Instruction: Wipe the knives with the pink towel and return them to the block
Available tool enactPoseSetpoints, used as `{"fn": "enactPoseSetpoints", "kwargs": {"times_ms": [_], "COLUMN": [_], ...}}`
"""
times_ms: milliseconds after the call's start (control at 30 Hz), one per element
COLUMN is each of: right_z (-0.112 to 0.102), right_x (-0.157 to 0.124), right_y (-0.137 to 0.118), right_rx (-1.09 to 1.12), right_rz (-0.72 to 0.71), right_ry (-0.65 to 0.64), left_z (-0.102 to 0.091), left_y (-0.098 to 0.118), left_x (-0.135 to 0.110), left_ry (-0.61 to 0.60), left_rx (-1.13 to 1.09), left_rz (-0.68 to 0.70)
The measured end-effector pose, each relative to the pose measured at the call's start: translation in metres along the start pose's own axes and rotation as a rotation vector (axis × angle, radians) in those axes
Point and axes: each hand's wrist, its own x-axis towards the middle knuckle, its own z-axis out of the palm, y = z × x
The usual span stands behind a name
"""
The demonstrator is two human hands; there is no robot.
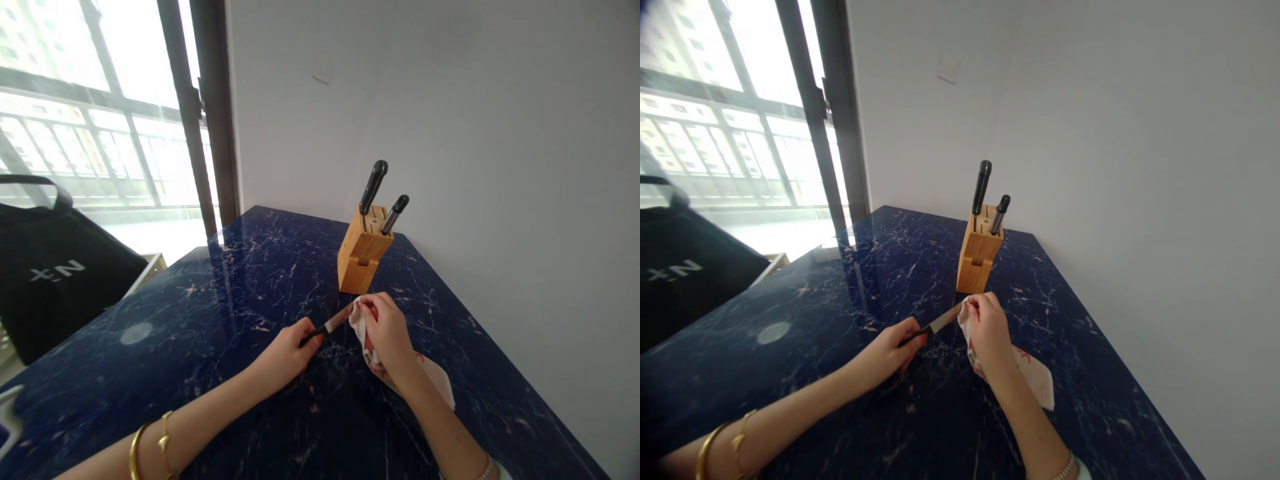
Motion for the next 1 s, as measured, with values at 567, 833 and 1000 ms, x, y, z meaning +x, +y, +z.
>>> {"fn": "enactPoseSetpoints", "kwargs": {"times_ms": [567,833,1000], "right_z": [0.023,0.021,0.021], "right_x": [-0.025,-0.024,-0.024], "right_y": [-0.030,-0.029,-0.029], "right_rx": [-0.049,-0.040,-0.057], "right_rz": [-0.184,-0.157,-0.168], "right_ry": [-0.259,-0.267,-0.306], "left_z": [-0.001,-0.001,-0.001], "left_y": [0.006,0.006,0.006], "left_x": [0.000,-0.001,-0.001], "left_ry": [-0.002,0.024,0.027], "left_rx": [-0.028,0.013,0.027], "left_rz": [0.010,0.044,0.040]}}
